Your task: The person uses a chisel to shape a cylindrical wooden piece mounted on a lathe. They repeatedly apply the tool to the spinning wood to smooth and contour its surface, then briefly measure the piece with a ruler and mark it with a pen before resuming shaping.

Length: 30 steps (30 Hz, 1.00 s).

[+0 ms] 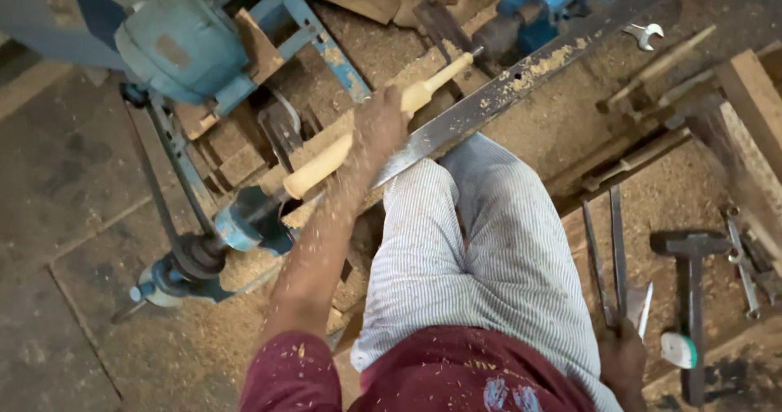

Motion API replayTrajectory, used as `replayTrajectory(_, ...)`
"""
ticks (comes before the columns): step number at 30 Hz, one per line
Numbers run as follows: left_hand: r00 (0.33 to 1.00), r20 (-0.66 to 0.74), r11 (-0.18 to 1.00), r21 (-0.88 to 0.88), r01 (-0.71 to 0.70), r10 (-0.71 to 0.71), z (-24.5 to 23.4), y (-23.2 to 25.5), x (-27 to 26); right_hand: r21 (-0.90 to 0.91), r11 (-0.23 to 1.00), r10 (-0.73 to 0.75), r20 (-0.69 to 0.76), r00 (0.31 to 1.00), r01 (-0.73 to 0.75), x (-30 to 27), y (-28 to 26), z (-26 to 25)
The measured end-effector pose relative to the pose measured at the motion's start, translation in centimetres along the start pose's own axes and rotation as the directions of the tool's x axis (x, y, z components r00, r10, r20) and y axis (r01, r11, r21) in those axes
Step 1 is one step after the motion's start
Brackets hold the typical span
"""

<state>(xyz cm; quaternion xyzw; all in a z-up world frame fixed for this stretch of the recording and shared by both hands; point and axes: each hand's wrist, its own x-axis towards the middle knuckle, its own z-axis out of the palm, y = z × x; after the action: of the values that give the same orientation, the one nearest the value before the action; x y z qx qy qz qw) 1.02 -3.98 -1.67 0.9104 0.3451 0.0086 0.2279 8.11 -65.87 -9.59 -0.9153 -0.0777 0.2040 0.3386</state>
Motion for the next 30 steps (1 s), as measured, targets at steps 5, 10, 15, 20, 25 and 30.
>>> replayTrajectory(5, 0.954, -0.259, 0.972, 0.215, -0.094, 0.149, 4.5, 6.0, -8.8, 0.288, 0.773, 0.495, 0.283, 0.821, -0.565, 3.9, 0.6, -3.1)
replayTrajectory(10, 0.942, -0.235, 0.944, -0.174, -0.281, 0.238, 8.1, 8.1, -11.7, 0.580, 0.738, -0.028, 0.539, 0.842, -0.346, 4.8, -9.9, -3.8)
replayTrajectory(15, 0.777, -0.413, 0.877, 0.147, -0.457, 0.475, 8.4, 5.0, -9.8, 0.168, 0.978, -0.012, 0.627, 0.779, -0.121, 6.8, -22.7, 2.5)
replayTrajectory(20, 0.772, 0.056, 0.721, 0.321, -0.614, 0.633, 7.2, 2.7, -5.1, 0.195, 0.878, 0.127, 0.786, 0.604, -0.438, 8.7, -26.9, 9.7)
replayTrajectory(25, 0.757, 0.043, 0.710, 0.314, -0.630, 0.652, 7.4, 2.2, -3.9, 0.290, 0.926, -0.092, 0.793, 0.602, -0.241, 11.3, -27.7, 10.7)
replayTrajectory(30, 0.788, 0.117, 0.714, 0.359, -0.601, 0.604, 6.5, 2.8, -3.9, 0.201, 0.969, -0.037, 0.696, 0.717, -0.145, 10.5, -30.5, 11.3)
